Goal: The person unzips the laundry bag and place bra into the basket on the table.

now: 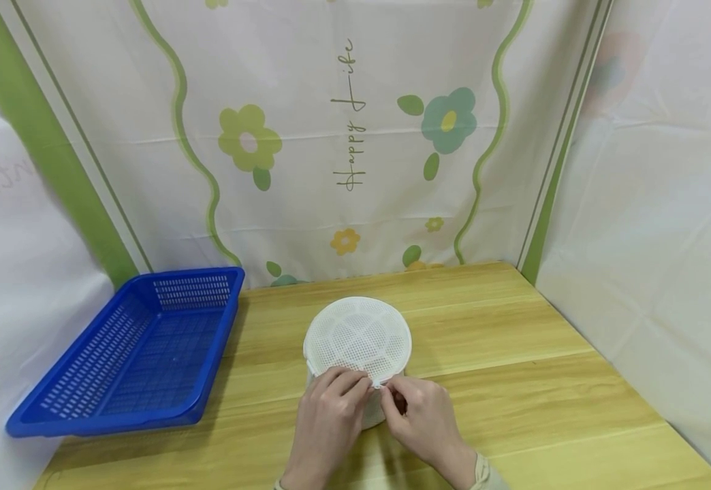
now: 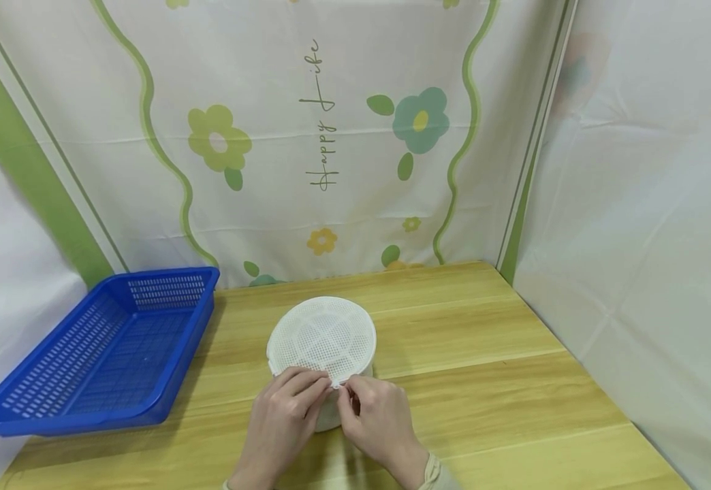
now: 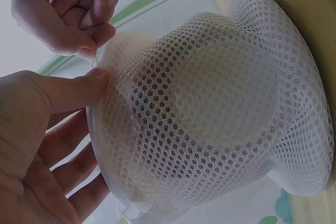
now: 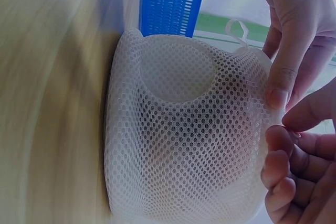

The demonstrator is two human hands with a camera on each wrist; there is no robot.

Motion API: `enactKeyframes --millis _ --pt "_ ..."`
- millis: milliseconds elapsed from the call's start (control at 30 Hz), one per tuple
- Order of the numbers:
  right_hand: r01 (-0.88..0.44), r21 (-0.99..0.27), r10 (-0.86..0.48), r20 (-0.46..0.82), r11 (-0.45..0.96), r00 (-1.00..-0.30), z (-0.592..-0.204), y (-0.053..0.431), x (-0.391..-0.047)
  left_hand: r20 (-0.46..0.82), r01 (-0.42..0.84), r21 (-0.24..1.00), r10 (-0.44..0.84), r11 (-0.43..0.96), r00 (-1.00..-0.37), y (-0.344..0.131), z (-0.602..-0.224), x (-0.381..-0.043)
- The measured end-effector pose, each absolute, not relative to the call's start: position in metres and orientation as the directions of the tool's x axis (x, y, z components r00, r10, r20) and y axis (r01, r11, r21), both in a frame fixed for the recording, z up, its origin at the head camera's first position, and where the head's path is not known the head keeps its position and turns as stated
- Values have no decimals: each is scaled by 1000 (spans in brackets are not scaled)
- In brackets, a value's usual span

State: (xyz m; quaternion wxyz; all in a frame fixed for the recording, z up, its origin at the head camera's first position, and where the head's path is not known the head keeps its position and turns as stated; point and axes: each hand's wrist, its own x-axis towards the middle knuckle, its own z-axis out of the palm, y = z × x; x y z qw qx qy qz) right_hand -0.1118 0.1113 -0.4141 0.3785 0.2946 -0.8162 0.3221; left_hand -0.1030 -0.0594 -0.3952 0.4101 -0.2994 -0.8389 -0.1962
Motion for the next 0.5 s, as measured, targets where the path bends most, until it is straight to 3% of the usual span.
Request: enactKeyframes --millis 500 --pt "-697 -337 -190 805 633 -562 -416 115 -114 831 676 72 331 733 -447 -57 -397 -104"
